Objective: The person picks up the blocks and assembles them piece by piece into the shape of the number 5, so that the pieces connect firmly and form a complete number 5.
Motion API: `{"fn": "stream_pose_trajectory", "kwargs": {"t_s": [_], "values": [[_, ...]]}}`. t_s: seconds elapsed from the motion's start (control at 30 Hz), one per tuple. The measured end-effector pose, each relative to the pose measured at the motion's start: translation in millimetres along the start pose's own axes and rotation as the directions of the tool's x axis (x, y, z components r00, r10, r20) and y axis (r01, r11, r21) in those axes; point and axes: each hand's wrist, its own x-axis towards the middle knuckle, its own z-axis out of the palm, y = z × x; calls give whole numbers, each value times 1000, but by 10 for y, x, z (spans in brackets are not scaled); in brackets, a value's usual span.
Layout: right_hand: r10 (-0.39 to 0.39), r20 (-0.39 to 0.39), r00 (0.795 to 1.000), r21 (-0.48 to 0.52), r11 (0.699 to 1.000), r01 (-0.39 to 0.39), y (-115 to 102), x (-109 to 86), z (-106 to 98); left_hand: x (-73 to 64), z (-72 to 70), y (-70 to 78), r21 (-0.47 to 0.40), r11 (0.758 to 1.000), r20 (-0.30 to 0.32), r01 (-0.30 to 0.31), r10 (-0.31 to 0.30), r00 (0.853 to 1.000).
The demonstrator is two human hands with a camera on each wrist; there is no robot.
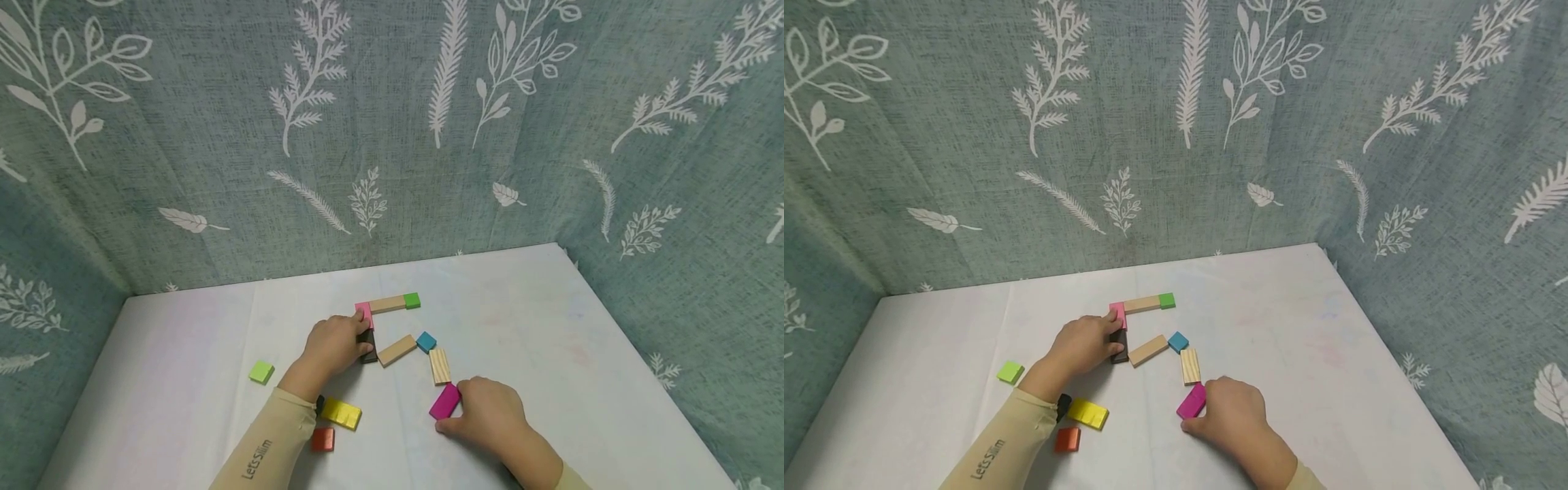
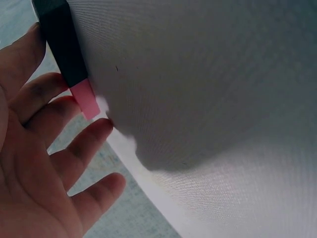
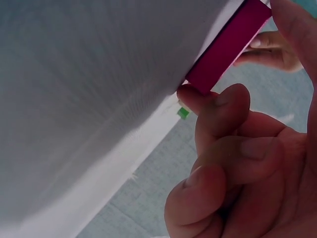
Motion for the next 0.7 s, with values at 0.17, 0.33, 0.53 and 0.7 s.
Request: {"fn": "stream_pose_trajectory", "kwargs": {"t_s": [0.17, 0.33, 0.53, 0.7], "values": [[-4, 21, 1000, 8, 1000, 3, 28, 4, -50, -6, -11, 6, 17, 1000, 10, -11, 11, 1000], [-127, -46, 991, 20, 992, 128, 97, 23, -98, 8, -33, 32, 38, 999, 8, -20, 20, 1000], [-208, -66, 976, -4, 978, 209, 156, 106, -108, 31, -68, 80, 63, 998, 26, -12, 11, 1000], [-219, -33, 975, -40, 975, 218, 176, 159, -133, 37, -82, 102, 101, 995, 33, -13, 10, 999]]}}
